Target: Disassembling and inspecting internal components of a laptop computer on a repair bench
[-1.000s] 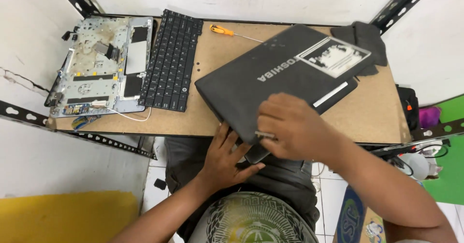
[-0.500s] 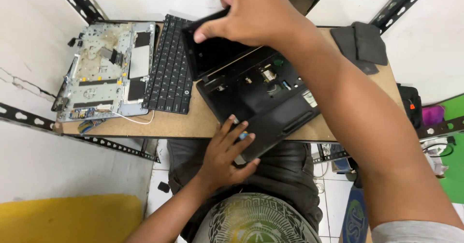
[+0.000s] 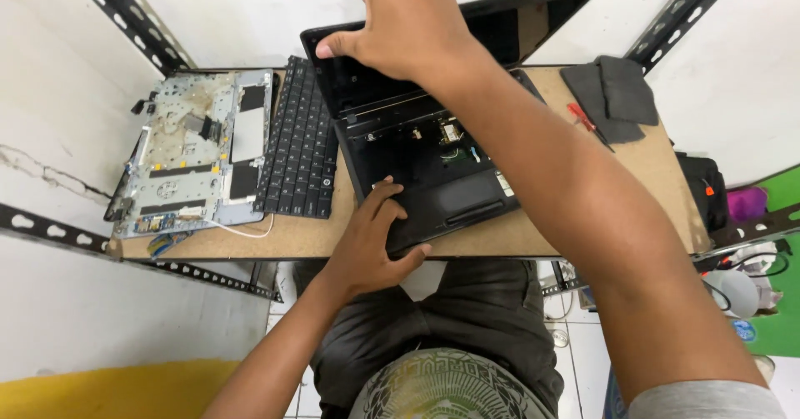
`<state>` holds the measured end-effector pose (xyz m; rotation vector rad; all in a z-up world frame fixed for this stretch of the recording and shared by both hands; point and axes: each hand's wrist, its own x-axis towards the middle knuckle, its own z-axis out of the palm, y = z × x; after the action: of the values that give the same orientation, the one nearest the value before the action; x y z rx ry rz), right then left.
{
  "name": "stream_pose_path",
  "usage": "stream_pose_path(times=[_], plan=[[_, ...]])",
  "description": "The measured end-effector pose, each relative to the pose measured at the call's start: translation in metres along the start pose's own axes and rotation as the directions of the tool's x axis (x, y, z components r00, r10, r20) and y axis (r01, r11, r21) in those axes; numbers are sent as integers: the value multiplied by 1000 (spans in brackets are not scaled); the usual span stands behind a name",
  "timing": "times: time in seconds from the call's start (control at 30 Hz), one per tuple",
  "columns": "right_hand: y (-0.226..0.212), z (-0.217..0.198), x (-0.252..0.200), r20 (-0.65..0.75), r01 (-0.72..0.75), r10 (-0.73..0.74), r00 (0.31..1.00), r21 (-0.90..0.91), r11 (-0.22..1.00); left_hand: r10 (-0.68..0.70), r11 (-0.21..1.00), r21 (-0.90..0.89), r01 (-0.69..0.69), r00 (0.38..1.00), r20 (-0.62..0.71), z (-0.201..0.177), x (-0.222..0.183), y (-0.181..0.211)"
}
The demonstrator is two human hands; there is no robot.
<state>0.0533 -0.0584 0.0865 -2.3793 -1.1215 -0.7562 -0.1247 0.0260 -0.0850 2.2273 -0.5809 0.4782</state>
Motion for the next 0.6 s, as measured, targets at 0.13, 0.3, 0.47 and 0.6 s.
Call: stream_pose_path(times=[0.13, 0.3, 0.47, 0.6], plan=[[1, -4, -8, -76, -42, 40, 996, -34, 999, -32, 999, -28, 33, 999, 36, -1, 9, -1], [17, 8, -10, -40, -106, 102, 994, -111, 988, -84, 995, -45, 87, 995, 60, 0, 14, -6], [23, 12, 4, 235, -351, 373, 898, -130, 927, -139, 989, -48, 143, 987, 79, -5, 21, -9], [24, 8, 6, 253, -526, 491, 834, 92, 846, -223, 975, 51, 217, 958, 181, -10, 25, -14]])
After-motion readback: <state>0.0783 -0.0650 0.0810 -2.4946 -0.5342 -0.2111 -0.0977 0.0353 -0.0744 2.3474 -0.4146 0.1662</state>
